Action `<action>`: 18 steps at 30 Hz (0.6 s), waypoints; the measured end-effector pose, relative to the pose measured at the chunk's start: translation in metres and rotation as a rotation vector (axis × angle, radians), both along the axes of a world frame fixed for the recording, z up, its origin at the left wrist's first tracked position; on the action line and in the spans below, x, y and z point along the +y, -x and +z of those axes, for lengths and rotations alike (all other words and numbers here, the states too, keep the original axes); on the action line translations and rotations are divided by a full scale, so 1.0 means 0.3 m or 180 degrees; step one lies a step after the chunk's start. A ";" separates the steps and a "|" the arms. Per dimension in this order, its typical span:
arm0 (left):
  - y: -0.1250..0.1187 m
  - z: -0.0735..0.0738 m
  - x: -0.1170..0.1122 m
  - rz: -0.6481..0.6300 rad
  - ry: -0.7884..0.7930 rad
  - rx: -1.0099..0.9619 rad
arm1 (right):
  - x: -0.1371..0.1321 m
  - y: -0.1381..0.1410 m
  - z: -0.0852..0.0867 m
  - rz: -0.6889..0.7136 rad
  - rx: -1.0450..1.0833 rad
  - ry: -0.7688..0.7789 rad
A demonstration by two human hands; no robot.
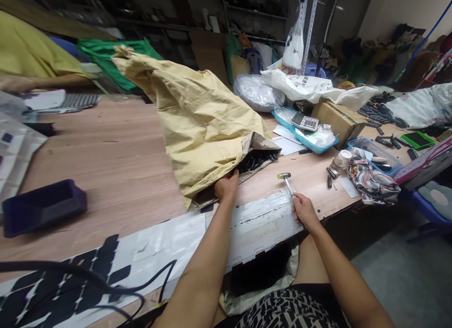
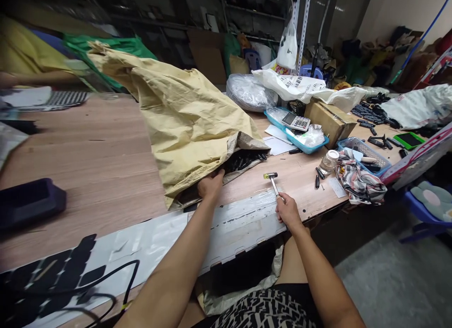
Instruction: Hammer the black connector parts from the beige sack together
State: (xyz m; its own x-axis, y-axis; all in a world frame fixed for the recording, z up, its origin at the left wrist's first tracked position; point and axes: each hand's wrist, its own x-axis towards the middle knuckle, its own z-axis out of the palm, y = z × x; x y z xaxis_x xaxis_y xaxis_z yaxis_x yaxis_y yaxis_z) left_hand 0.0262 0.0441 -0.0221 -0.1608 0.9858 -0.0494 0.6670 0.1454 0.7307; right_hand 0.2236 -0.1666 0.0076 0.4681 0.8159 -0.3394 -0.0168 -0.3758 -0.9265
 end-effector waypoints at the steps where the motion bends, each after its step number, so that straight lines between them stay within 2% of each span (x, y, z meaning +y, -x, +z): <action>1: 0.010 0.002 -0.041 0.0126 -0.0006 -0.0010 | 0.000 0.000 0.000 0.0003 -0.0006 -0.0009; 3: 0.030 -0.002 -0.134 0.0157 -0.0081 0.0010 | 0.001 0.001 0.000 -0.0002 -0.0012 -0.0011; 6: 0.056 -0.030 -0.269 -0.0512 -0.0330 0.0034 | 0.002 0.000 -0.001 -0.0001 -0.0002 -0.0005; 9: 0.069 -0.057 -0.357 -0.1105 -0.0555 0.0176 | 0.002 -0.001 -0.004 0.0018 -0.0014 -0.0035; 12: 0.067 -0.065 -0.387 -0.1249 -0.0648 0.0325 | 0.001 0.000 -0.007 0.0022 -0.0060 -0.0060; 18: 0.063 -0.063 -0.381 -0.1589 -0.0735 0.0388 | -0.011 0.002 -0.012 0.0083 -0.0142 -0.0179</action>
State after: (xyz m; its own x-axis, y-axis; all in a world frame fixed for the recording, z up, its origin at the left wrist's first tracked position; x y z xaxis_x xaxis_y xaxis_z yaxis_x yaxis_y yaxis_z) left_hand 0.0072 -0.0702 -0.0410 0.3369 0.9267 0.1665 0.6954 -0.3641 0.6195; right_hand 0.2231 -0.1700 0.0040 0.4600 0.8452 -0.2720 0.0340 -0.3230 -0.9458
